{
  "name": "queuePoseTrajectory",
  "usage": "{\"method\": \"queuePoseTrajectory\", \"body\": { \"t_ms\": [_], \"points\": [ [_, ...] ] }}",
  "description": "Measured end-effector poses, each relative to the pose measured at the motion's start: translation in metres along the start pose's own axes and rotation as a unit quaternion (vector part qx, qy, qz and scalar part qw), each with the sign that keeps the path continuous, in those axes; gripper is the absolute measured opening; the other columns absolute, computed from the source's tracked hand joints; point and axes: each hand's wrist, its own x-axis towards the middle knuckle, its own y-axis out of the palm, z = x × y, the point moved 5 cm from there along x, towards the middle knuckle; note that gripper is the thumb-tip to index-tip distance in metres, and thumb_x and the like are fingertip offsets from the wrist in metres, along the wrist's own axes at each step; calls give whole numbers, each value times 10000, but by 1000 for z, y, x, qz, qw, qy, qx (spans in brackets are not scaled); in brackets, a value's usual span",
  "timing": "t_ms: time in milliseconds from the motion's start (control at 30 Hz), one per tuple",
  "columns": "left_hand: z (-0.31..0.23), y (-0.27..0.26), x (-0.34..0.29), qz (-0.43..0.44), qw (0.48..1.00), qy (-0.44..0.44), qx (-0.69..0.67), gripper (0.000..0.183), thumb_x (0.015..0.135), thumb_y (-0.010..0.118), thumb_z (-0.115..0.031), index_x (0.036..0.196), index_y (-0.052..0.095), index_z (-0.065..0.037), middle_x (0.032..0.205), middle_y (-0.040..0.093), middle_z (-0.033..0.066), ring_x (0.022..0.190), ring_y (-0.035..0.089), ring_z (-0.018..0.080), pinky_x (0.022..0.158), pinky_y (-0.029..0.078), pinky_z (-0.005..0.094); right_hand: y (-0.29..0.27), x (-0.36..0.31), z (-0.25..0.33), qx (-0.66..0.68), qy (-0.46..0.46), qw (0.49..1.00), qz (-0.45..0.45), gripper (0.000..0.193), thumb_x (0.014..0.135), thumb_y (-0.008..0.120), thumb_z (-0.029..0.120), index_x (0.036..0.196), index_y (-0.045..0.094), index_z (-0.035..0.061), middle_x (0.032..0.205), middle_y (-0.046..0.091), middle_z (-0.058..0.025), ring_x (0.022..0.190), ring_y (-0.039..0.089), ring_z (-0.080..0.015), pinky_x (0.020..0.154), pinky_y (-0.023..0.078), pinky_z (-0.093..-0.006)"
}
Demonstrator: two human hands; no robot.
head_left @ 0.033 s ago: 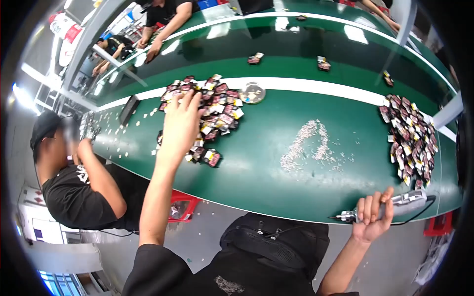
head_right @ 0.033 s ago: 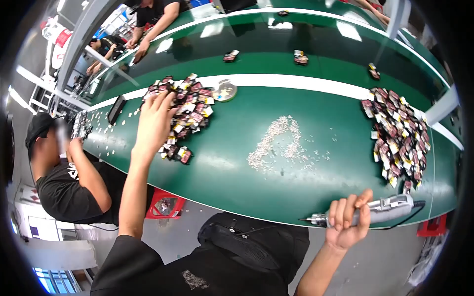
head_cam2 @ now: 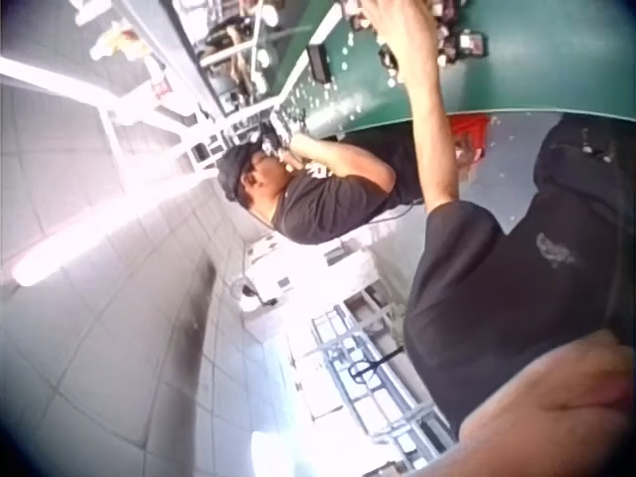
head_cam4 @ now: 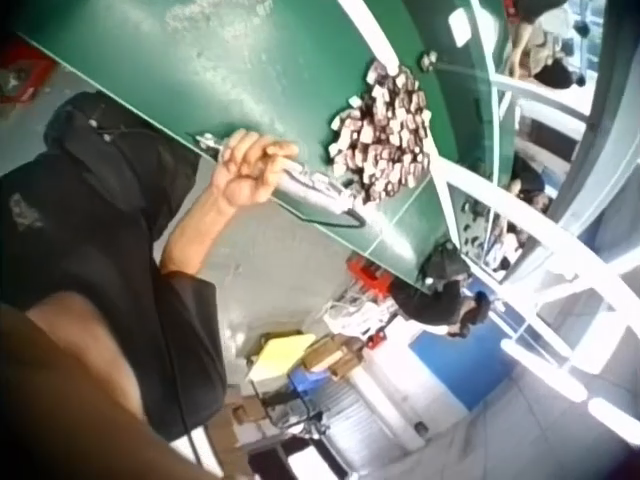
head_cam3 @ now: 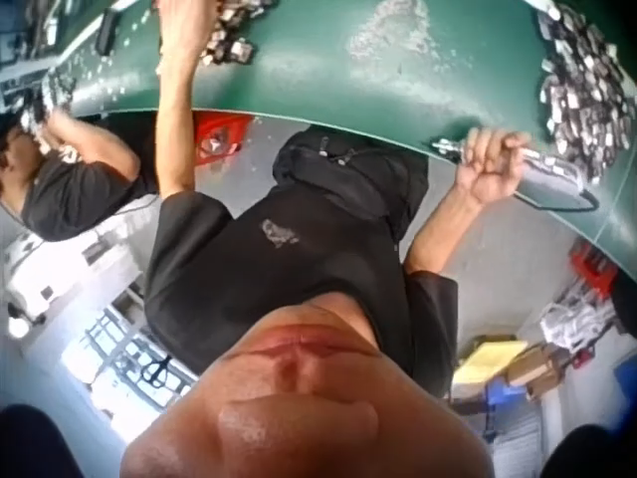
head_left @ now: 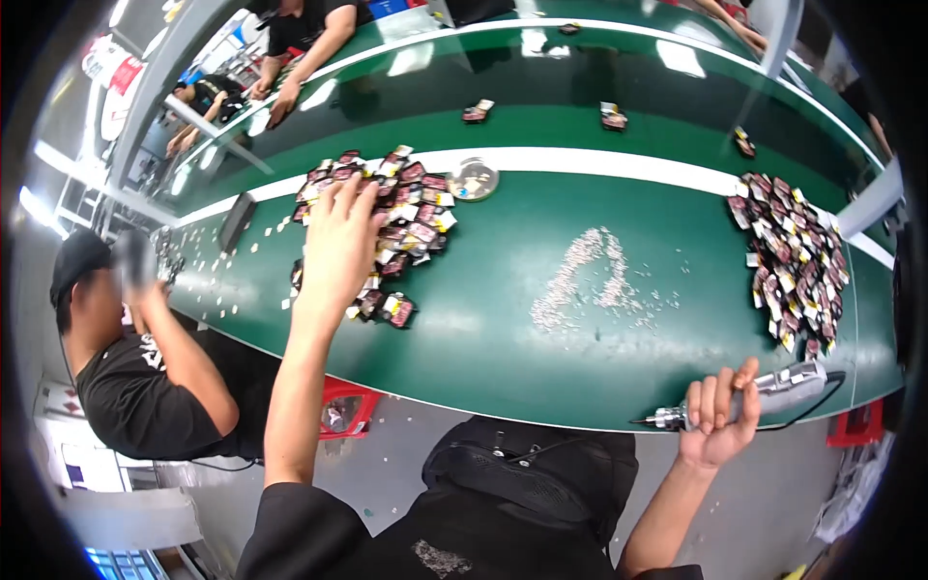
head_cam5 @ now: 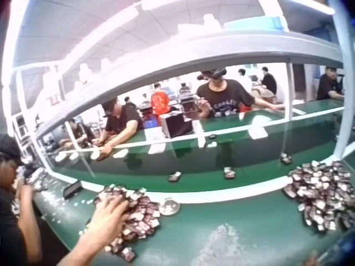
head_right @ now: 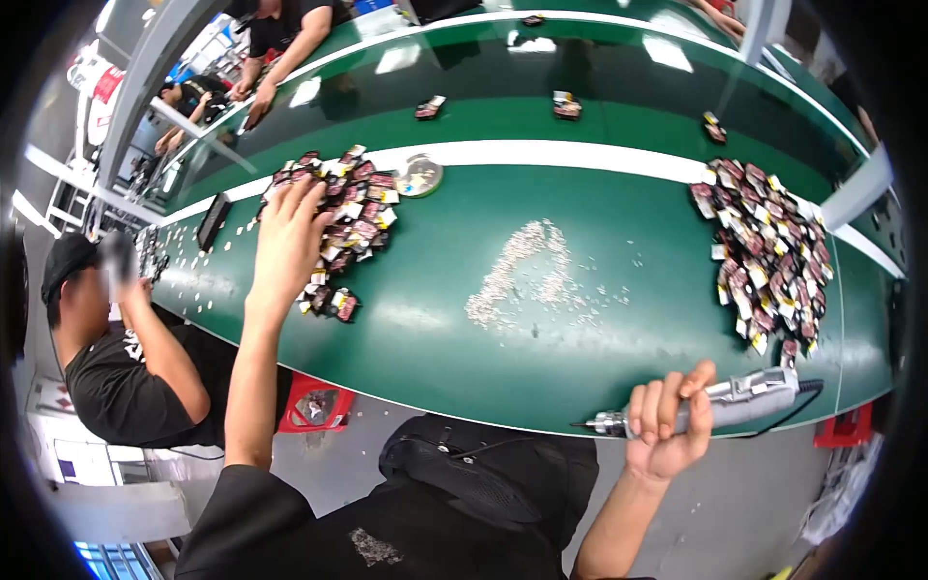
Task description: Assembling small electronic components (likely batteries or similar modules) using an electric screwdriver at an assembly line.
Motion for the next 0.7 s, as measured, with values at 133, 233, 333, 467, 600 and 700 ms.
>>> {"method": "queuePoseTrajectory", "body": {
  "t_ms": [133, 233, 333, 467, 600, 700],
  "points": [
    [-69, -11, 17, -22, 989, 75, -124, 312, 777, 650, -31, 1082, 585, -12, 1162, 541, 149, 1085, 505, 343, 898, 444, 425, -6, 0, -7, 40, 5, 999, -15, 160, 944, 472, 206, 881, 416, 69, 494, 335, 19, 372, 311, -84, 403, 329, -253],
    [-128, 3, 27, 36, 952, 117, -281, 257, 769, 660, -17, 1018, 597, -12, 1065, 570, 111, 964, 556, 298, 817, 475, 379, -13, -1, -5, 44, 3, 998, -34, 161, 942, 473, 205, 875, 420, 69, 493, 340, 17, 371, 314, -87, 402, 335, -258],
    [-159, 14, 36, 39, 934, 158, -316, 172, 778, 660, -32, 938, 606, 0, 946, 570, 93, 870, 563, 269, 746, 486, 354, -13, -1, -1, 47, 4, 998, -29, 160, 941, 470, 208, 875, 421, 71, 492, 342, 15, 371, 318, -90, 404, 342, -262],
    [-173, 17, 38, 64, 940, 179, -282, 148, 753, 629, -8, 899, 603, 5, 893, 555, 88, 831, 560, 264, 720, 490, 351, -14, -4, 3, 55, 9, 998, -20, 147, 938, 466, 207, 879, 428, 77, 495, 342, 12, 373, 324, -96, 413, 354, -269],
    [-184, 16, 39, 50, 948, 232, -210, 128, 714, 600, 14, 841, 581, 17, 849, 539, 93, 795, 555, 259, 698, 492, 347, -14, -2, 4, 61, 29, 998, -17, 137, 929, 478, 202, 886, 441, 77, 507, 345, 5, 389, 342, -102, 434, 365, -281],
    [-184, 20, 40, 40, 940, 229, -250, 134, 700, 613, 13, 827, 570, 16, 837, 531, 97, 782, 549, 262, 691, 490, 352, -14, -8, 6, 66, 30, 997, -24, 133, 936, 475, 212, 894, 462, 86, 500, 340, 19, 391, 340, -90, 435, 363, -271]
  ]
}}
